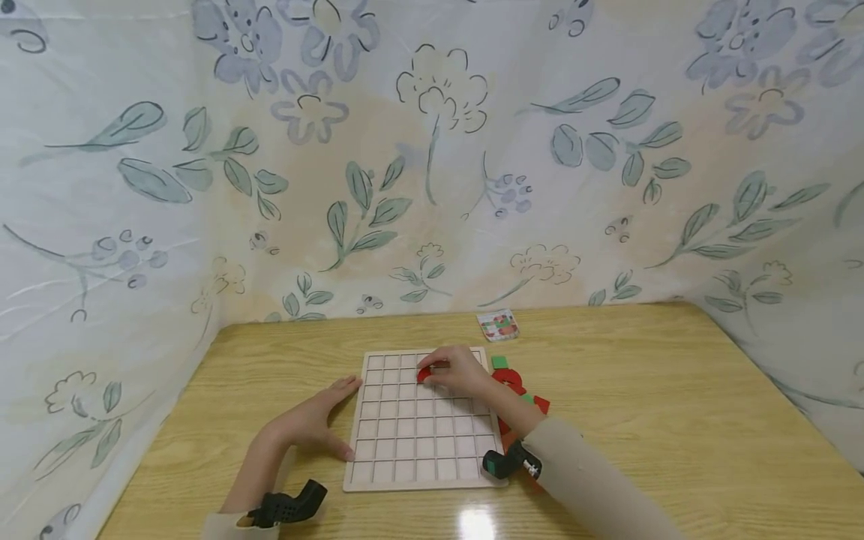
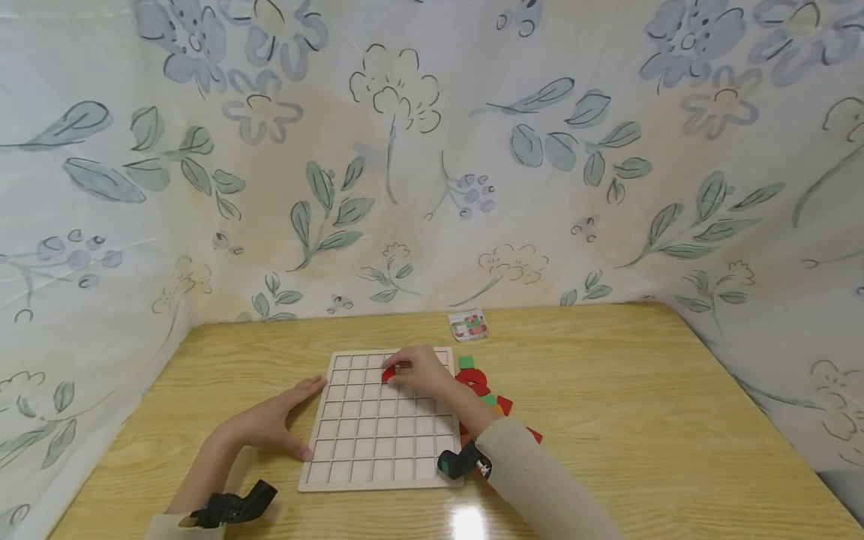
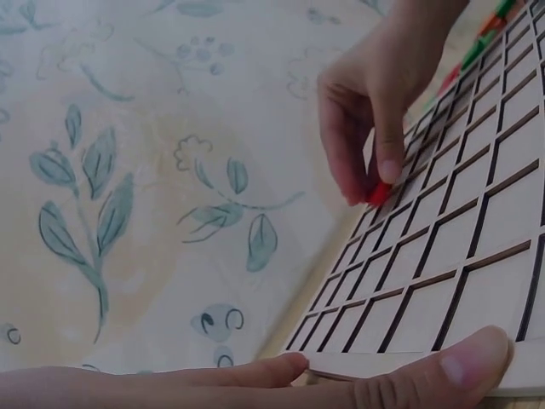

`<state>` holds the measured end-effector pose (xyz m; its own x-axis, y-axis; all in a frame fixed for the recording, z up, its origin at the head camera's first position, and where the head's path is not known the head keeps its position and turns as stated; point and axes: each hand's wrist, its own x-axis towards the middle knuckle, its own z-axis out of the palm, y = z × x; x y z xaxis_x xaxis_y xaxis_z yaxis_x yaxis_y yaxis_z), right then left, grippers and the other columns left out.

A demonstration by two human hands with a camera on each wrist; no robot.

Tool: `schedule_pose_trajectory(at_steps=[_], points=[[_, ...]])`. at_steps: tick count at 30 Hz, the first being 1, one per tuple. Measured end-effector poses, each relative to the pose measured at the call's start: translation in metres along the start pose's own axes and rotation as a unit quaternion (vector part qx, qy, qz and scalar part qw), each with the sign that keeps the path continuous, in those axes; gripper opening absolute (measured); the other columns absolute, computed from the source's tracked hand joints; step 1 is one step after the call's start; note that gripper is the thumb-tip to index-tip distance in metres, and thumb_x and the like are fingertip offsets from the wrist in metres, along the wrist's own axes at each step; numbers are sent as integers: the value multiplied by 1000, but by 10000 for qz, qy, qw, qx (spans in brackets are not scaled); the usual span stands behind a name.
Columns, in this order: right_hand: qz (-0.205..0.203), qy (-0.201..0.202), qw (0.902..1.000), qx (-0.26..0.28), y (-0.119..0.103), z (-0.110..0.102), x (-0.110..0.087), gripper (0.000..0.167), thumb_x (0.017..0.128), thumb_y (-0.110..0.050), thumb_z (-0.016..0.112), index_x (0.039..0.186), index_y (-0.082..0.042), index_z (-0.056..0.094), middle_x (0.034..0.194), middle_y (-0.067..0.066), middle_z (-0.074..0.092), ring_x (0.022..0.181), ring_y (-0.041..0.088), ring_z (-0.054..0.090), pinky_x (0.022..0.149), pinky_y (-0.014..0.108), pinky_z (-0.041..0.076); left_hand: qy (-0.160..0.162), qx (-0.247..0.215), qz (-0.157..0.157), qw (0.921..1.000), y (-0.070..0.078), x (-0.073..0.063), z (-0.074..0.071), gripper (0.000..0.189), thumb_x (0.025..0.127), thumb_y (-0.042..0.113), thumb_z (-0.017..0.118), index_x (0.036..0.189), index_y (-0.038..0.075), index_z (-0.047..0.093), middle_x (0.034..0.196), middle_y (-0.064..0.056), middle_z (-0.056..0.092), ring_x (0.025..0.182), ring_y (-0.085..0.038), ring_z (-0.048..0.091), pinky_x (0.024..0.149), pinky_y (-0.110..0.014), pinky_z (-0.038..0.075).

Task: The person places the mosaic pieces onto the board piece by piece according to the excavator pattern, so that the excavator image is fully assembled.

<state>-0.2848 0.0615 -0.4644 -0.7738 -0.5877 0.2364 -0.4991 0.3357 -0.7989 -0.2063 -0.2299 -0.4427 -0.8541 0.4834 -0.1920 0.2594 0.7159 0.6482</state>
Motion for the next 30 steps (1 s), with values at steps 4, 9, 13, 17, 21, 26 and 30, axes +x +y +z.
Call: schedule_pose_trajectory(at_steps=[4, 9, 13, 17, 21, 26, 30], points=[[-52, 48, 9999, -144, 4, 3, 0, 20, 77, -4, 73, 97, -4, 72, 97, 7, 70, 95, 19, 64, 81, 22, 51, 6, -3, -42, 10000, 1, 0, 0, 115, 56, 37, 86, 147, 7, 22, 153, -17, 15, 139, -39, 9, 107, -58, 16], [-34, 170, 9994, -311, 7, 6, 0, 19, 77, -7, 73, 97, -5, 72, 95, 5, 70, 93, 17, 65, 79, 21, 51, -8, -13, -26, 10000, 2, 0, 1, 115, 57, 37, 86, 147, 7, 22, 153, -17, 14, 139, -39, 9, 107, -58, 16], [-38, 249, 9990, -372, 6, 6, -2, 19, 77, -7, 73, 96, -5, 72, 94, 5, 70, 91, 17, 65, 77, 20, 52, 3, 9, -20, 10000, 2, 0, 2, 116, 56, 38, 86, 147, 8, 22, 153, -17, 14, 139, -39, 8, 108, -58, 15], [-17, 285, 9987, -430, 5, 7, -2, 20, 77, -8, 74, 96, -5, 72, 94, 5, 70, 90, 17, 65, 76, 20, 52, -142, -23, 99, 9998, 1, 0, 2, 113, 59, 38, 85, 147, 10, 22, 154, -14, 12, 140, -37, 8, 108, -57, 15], [-2, 321, 9976, -617, 5, 7, 0, 19, 77, -10, 74, 96, -7, 72, 93, 3, 71, 90, 16, 65, 78, 22, 52, -308, -72, 211, 9993, 1, 0, 2, 110, 62, 35, 84, 147, 7, 20, 154, -14, 10, 140, -37, 8, 108, -56, 15], [98, 319, 9975, -630, 4, 7, 3, 20, 77, -10, 74, 96, -8, 72, 94, 2, 70, 91, 14, 64, 79, 23, 51, -270, -64, 181, 9995, 2, 1, 2, 110, 63, 34, 84, 147, 6, 19, 154, -14, 10, 140, -36, 8, 109, -54, 14], [89, 283, 9973, -673, 5, 7, 4, 19, 77, -11, 74, 96, -9, 72, 94, 1, 70, 90, 13, 65, 77, 21, 51, -236, -89, 103, 9996, 2, 2, 3, 111, 61, 33, 85, 147, 6, 19, 154, -13, 9, 140, -35, 8, 110, -53, 14]])
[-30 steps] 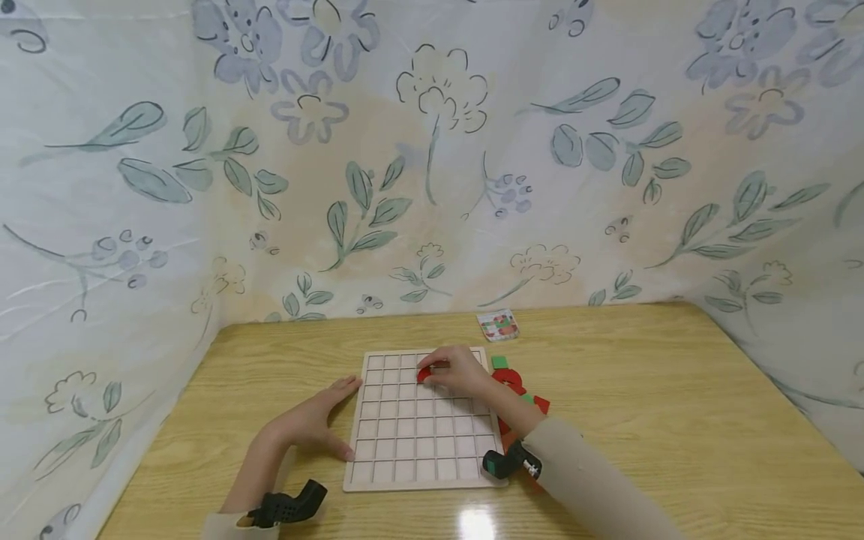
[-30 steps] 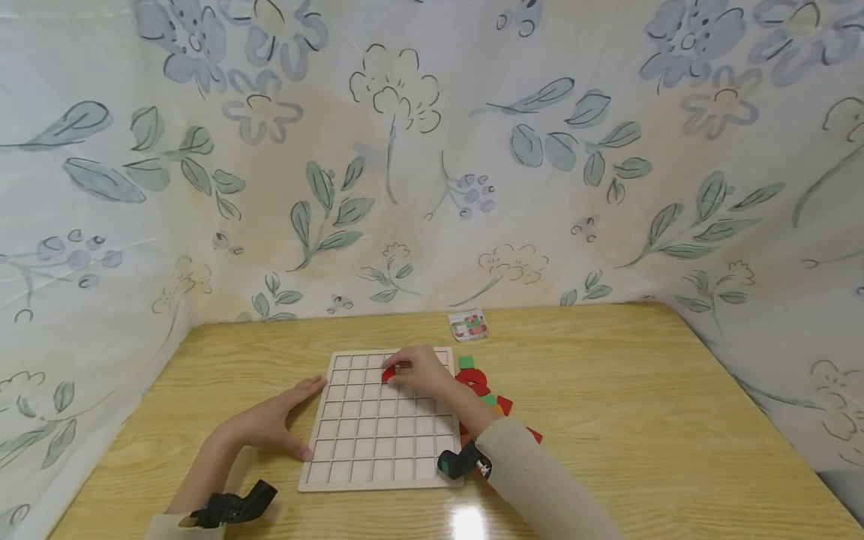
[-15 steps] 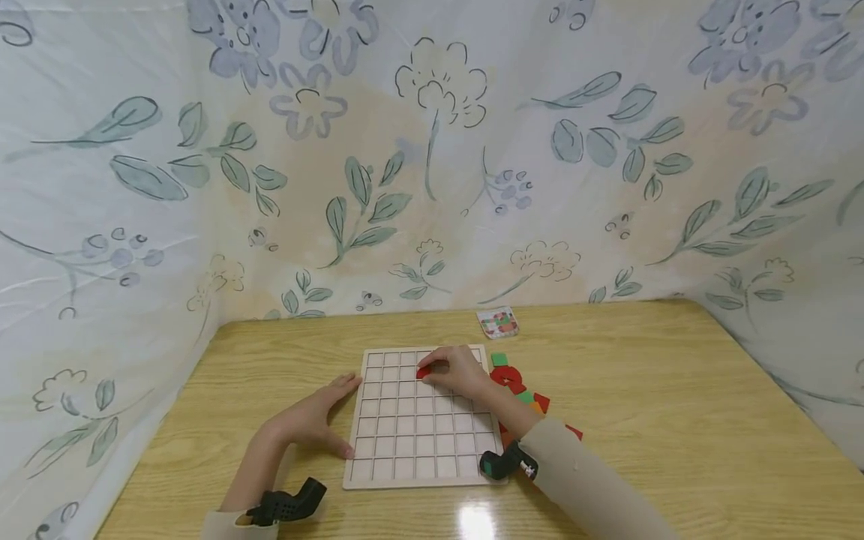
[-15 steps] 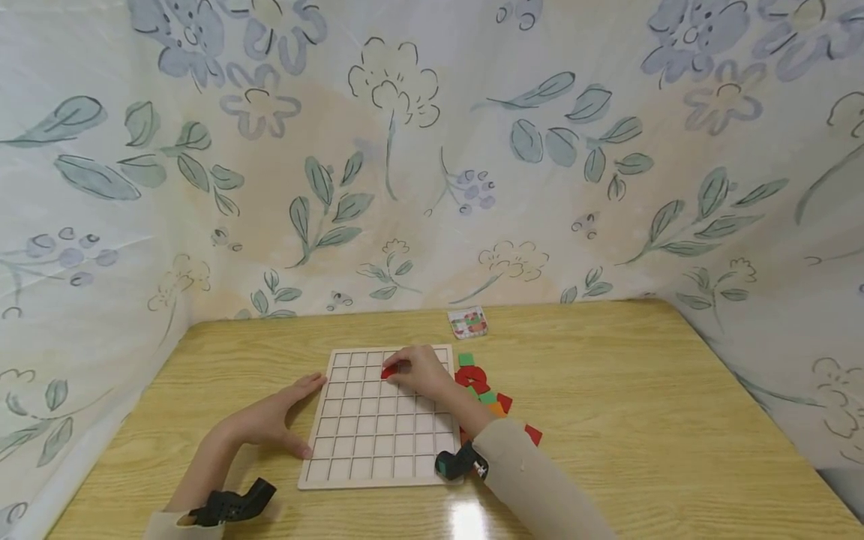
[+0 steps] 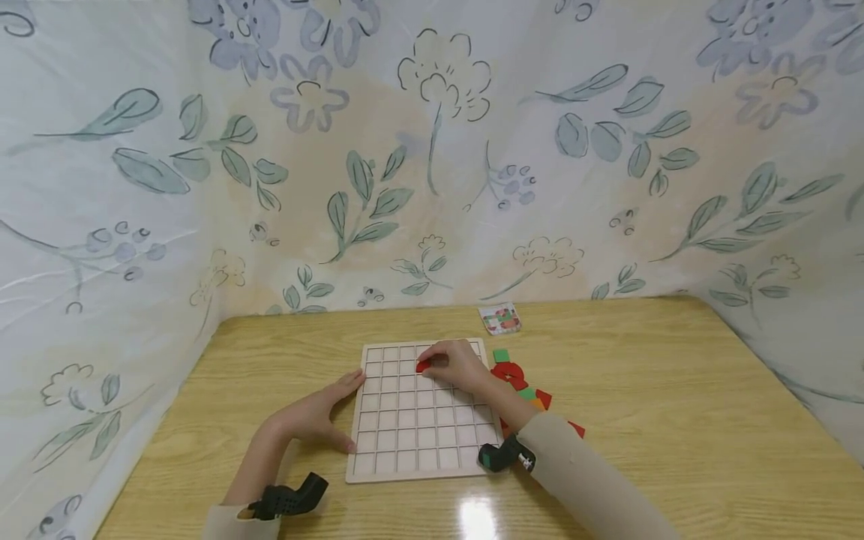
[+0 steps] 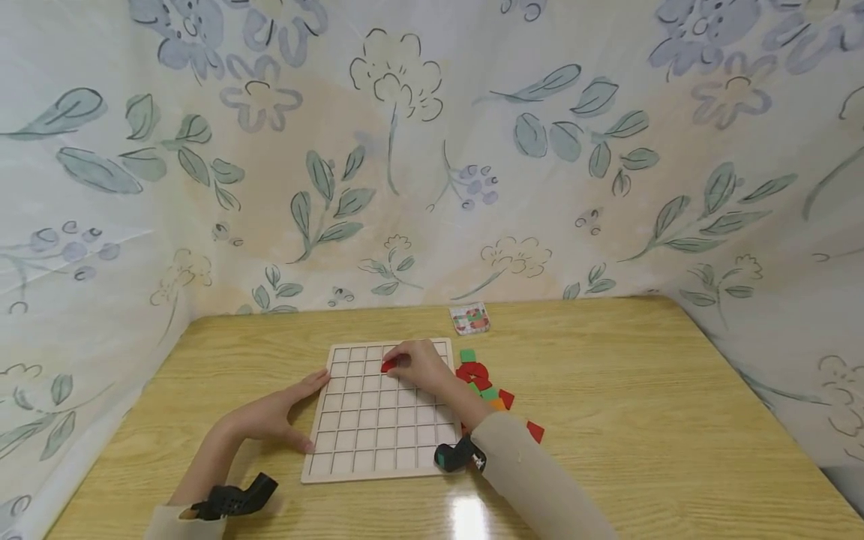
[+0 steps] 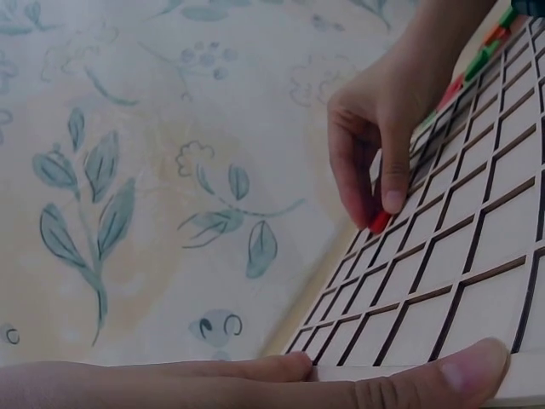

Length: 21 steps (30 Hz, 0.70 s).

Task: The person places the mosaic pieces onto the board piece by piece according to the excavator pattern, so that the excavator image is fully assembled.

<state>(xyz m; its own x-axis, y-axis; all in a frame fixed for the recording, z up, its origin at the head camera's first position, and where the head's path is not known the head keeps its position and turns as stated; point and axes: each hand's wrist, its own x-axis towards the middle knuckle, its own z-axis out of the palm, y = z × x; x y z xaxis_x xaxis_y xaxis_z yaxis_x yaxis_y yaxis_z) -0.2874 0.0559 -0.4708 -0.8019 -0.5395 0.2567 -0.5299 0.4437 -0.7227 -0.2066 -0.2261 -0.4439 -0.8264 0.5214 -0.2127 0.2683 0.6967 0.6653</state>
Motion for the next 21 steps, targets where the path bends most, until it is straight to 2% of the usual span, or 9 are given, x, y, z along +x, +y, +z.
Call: schedule_pose_trajectory(at_steps=[7, 17, 21], points=[[-228, 9, 9995, -218, 2, -3, 1, 17, 77, -12, 74, 95, -9, 73, 93, 2, 71, 90, 14, 65, 76, 22, 52, -27, -27, 6, 10000, 1, 2, -1, 112, 62, 32, 84, 148, 6, 17, 154, -15, 7, 140, -36, 7, 109, -55, 15], [-284, -35, 9990, -339, 0, -2, 2, 15, 81, -10, 70, 95, -7, 72, 92, 2, 70, 91, 14, 64, 78, 20, 51, -34, -183, -88, 9998, -2, 3, 0, 117, 60, 32, 85, 149, 9, 12, 155, -14, 3, 140, -38, 4, 109, -56, 14], [-282, -58, 9985, -457, -1, -1, 1, 15, 81, -10, 70, 96, -7, 71, 92, 1, 70, 92, 15, 64, 80, 25, 51, -41, -283, -142, 9995, -2, 2, 0, 118, 60, 31, 85, 149, 9, 11, 155, -14, 2, 140, -38, 3, 109, -57, 13]])
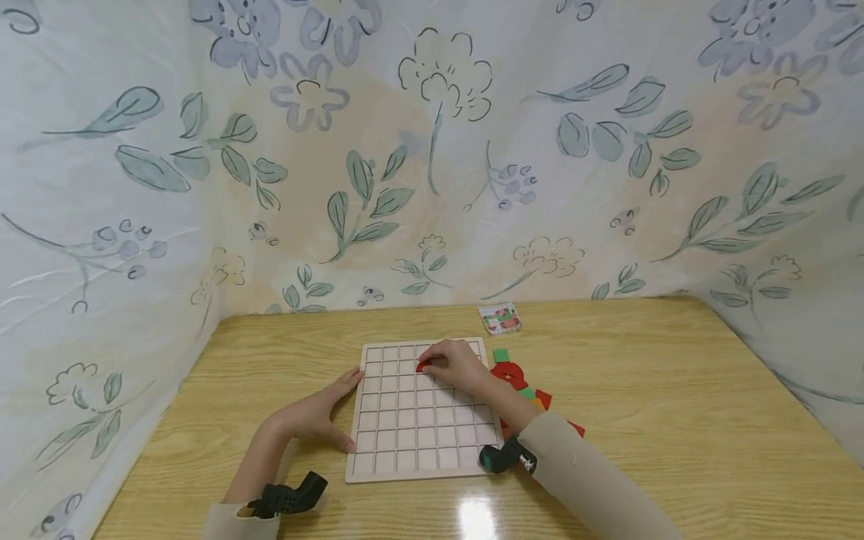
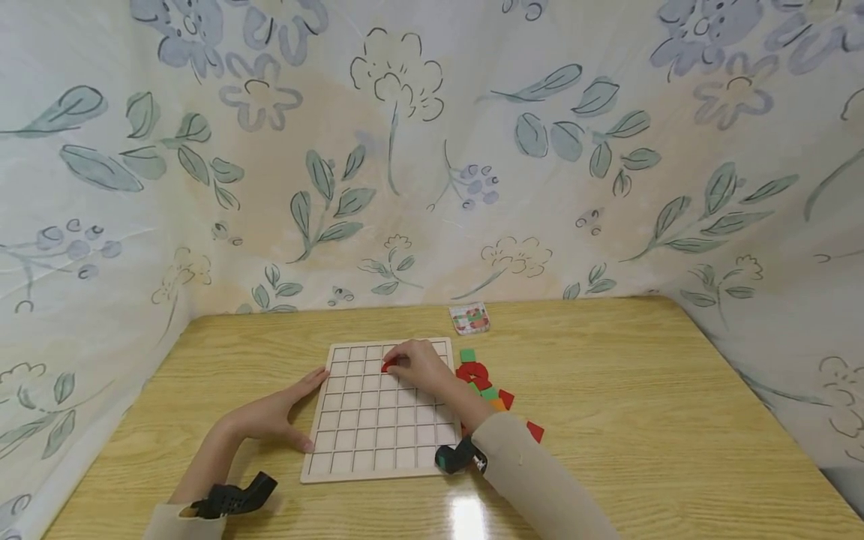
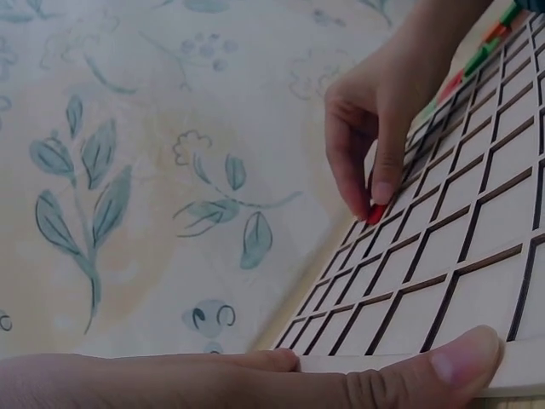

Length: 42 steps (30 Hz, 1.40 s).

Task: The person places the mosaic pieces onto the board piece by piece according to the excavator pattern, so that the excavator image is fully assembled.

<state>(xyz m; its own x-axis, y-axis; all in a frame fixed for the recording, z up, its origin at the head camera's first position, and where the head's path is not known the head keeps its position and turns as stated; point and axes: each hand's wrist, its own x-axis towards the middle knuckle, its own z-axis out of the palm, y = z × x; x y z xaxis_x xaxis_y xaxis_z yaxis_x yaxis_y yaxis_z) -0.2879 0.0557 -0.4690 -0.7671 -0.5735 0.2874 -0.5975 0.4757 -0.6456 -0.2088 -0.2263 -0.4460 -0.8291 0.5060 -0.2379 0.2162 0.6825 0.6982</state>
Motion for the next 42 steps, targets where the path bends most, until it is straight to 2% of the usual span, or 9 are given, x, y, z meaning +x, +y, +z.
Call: schedule_pose_trajectory(at_steps=[5, 9, 13, 20, 26, 30, 35, 39, 42], points=[[214, -75, 9994, 242, -2, -5, -5, 24, 83, -14, 69, 106, -8, 69, 103, 3, 69, 101, 17, 62, 84, 28, 51, -38, 8, 44, 10000, 1, -1, 0, 118, 61, 32, 85, 149, 7, 10, 154, -16, 2, 140, -38, 3, 108, -57, 14], [563, 58, 9934, 1002, -2, -19, -16, 31, 83, -16, 68, 112, -5, 66, 111, 10, 66, 106, 24, 60, 88, 34, 49, -64, 9, 126, 9999, 1, -2, 0, 117, 62, 33, 84, 149, 6, 10, 154, -18, 2, 139, -39, 3, 108, -58, 14], [840, 221, 9819, 1683, 7, -38, -32, 35, 83, -16, 69, 114, 0, 63, 112, 14, 65, 106, 27, 59, 91, 37, 48, -38, 21, 148, 9999, 0, -1, 0, 117, 62, 33, 84, 149, 6, 11, 154, -18, 3, 139, -40, 4, 108, -58, 14], [1318, 505, 9720, 1880, 30, -72, -70, 39, 82, -18, 70, 115, 1, 62, 112, 18, 64, 103, 28, 61, 88, 30, 49, 14, 126, 160, 9998, -4, 0, 0, 116, 61, 36, 84, 149, 7, 12, 154, -17, 5, 139, -40, 6, 107, -58, 16], [1561, 708, 9639, 2036, 39, -91, -109, 41, 82, -20, 70, 116, 2, 60, 111, 19, 64, 99, 16, 63, 81, 21, 50, 53, 87, 154, 9998, -5, 1, 1, 116, 61, 37, 84, 149, 8, 14, 154, -17, 5, 139, -40, 6, 107, -58, 16], [1604, 709, 9646, 1968, 35, -96, -128, 38, 83, -20, 69, 114, 1, 61, 110, 19, 64, 96, 13, 63, 81, 20, 50, 58, 127, 191, 9997, -7, 0, 1, 116, 61, 37, 83, 149, 8, 13, 154, -16, 5, 139, -40, 6, 107, -58, 16], [1543, 560, 9669, 1952, 26, -97, -140, 36, 83, -20, 69, 112, 0, 62, 108, 18, 65, 99, 22, 63, 82, 19, 49, 29, 104, 225, 9997, -7, -1, 0, 115, 62, 36, 83, 149, 7, 13, 154, -17, 5, 139, -40, 4, 108, -58, 15], [1279, 430, 9724, 1905, 17, -95, -146, 35, 83, -18, 69, 112, -1, 62, 107, 18, 65, 100, 27, 62, 83, 21, 50, 31, 87, 229, 9997, -7, 0, 1, 116, 62, 35, 83, 149, 7, 12, 154, -18, 4, 139, -40, 4, 108, -58, 15], [1098, 361, 9764, 1823, 13, -94, -156, 34, 84, -16, 68, 112, 1, 62, 106, 18, 65, 98, 24, 62, 84, 23, 50, 21, 82, 207, 9998, -6, 1, 2, 116, 62, 35, 83, 149, 7, 12, 154, -18, 4, 139, -40, 4, 107, -58, 15]])
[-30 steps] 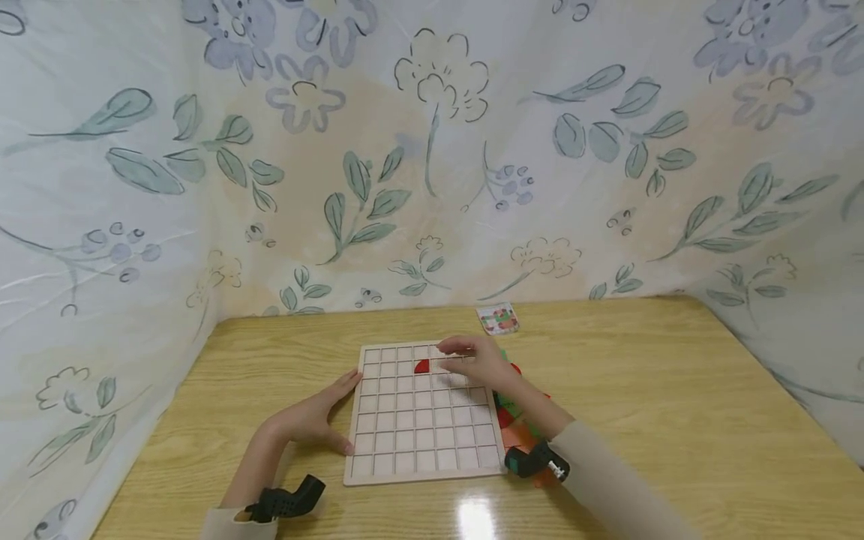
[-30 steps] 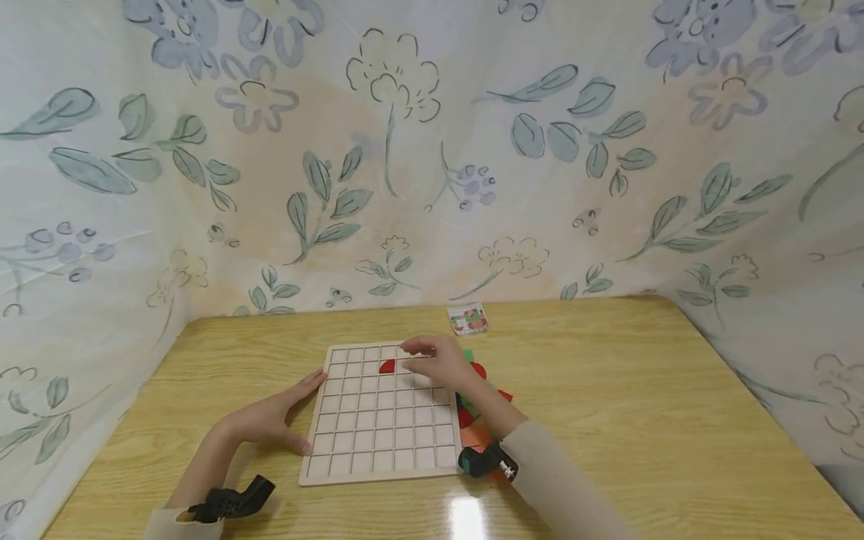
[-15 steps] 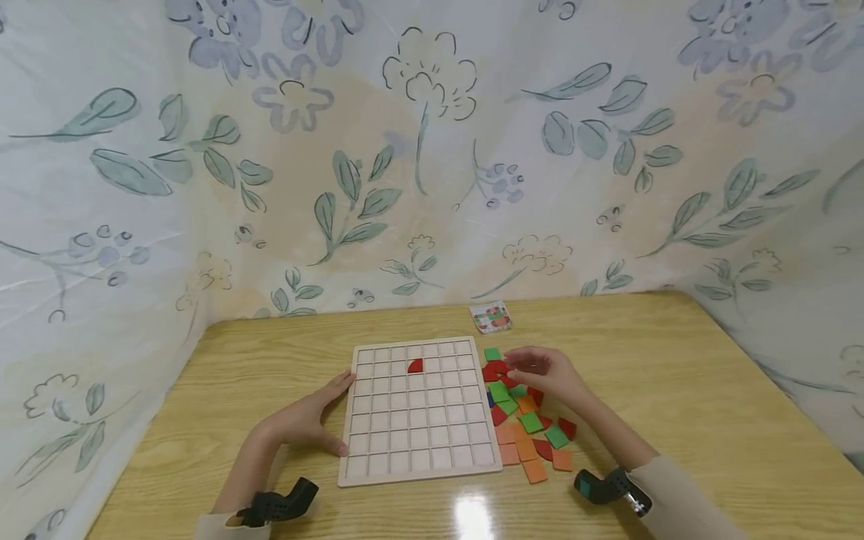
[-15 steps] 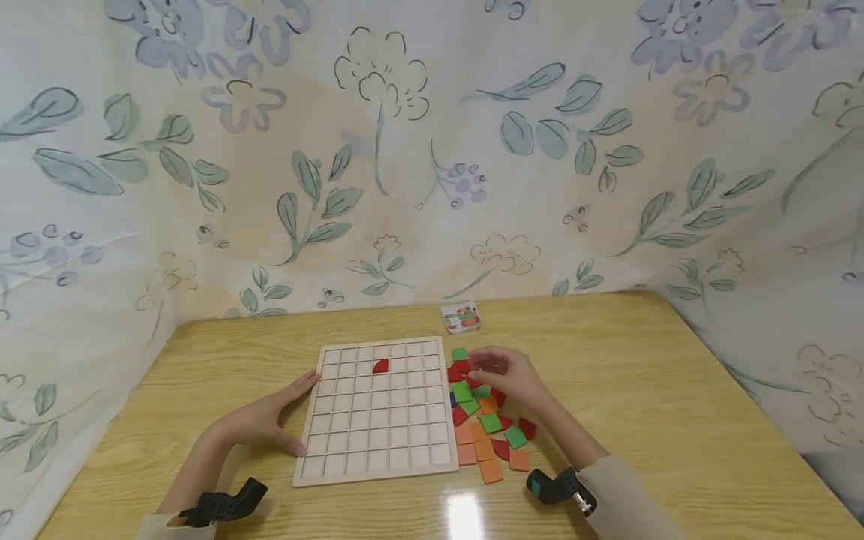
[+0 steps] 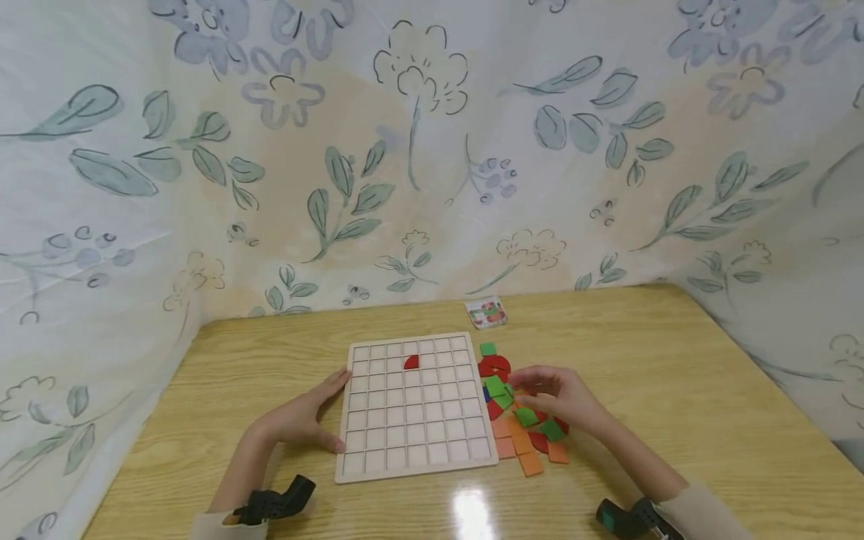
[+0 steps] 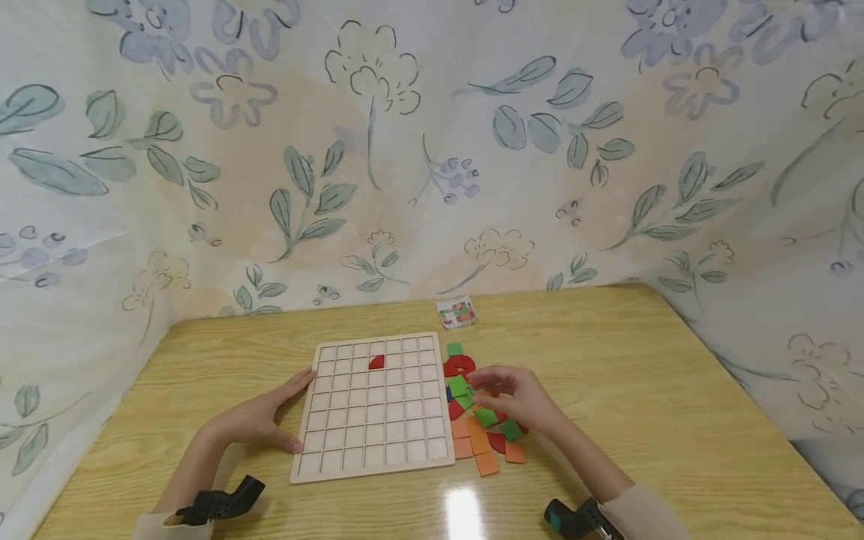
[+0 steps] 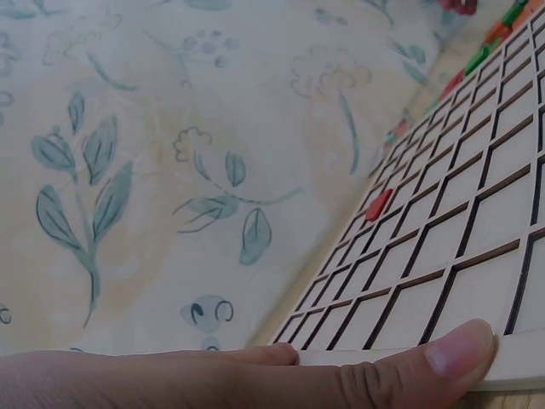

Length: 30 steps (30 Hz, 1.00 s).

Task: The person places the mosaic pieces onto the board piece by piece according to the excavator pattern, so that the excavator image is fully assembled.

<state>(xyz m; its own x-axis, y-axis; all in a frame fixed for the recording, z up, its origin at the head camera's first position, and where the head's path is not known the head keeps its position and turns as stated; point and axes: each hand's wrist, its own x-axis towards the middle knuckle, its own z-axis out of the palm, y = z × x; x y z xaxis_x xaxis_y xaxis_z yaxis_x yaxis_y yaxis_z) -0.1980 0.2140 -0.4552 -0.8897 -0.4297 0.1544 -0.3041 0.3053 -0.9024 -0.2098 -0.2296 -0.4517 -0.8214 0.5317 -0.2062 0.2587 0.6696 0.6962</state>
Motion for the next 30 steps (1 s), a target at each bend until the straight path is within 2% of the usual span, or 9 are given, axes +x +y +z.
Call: schedule_pose_trajectory(at_steps=[5, 12, 18, 24, 30], points=[[103, -125, 9997, -200, -3, -1, -21, 32, 83, -16, 68, 109, 1, 63, 101, 15, 66, 92, 14, 63, 79, 23, 51, -31, -91, -20, 10000, 2, 0, 0, 115, 63, 34, 83, 149, 7, 12, 154, -18, 4, 139, -40, 3, 108, -58, 14], [812, -163, 9956, -442, -4, -5, -51, 38, 81, -25, 71, 110, -2, 63, 103, 10, 67, 91, 10, 63, 79, 23, 52, 20, -66, -125, 9999, 4, -1, 0, 115, 61, 36, 83, 149, 9, 13, 155, -15, 4, 139, -39, 4, 107, -59, 15], [531, -20, 9946, -889, 3, -9, -69, 31, 81, -24, 70, 104, -5, 65, 99, 7, 68, 89, 5, 62, 77, 20, 51, 44, -87, -159, 9998, 0, -3, 3, 116, 60, 38, 84, 149, 11, 14, 155, -14, 4, 139, -39, 4, 107, -59, 15], [979, -249, 9898, -1008, 4, -10, -78, 33, 79, -31, 72, 105, -12, 66, 101, -2, 68, 92, 1, 61, 79, 15, 47, 66, -56, -134, 9999, -3, -4, 4, 116, 59, 38, 84, 149, 10, 15, 155, -15, 5, 139, -40, 5, 107, -59, 14], [521, -245, 9891, -1356, 6, -10, -81, 30, 79, -31, 72, 103, -13, 67, 98, -4, 68, 90, 1, 61, 78, 18, 50, 85, 10, -96, 9999, -1, -3, 4, 116, 60, 39, 83, 149, 11, 15, 155, -14, 6, 139, -39, 6, 107, -59, 15]])
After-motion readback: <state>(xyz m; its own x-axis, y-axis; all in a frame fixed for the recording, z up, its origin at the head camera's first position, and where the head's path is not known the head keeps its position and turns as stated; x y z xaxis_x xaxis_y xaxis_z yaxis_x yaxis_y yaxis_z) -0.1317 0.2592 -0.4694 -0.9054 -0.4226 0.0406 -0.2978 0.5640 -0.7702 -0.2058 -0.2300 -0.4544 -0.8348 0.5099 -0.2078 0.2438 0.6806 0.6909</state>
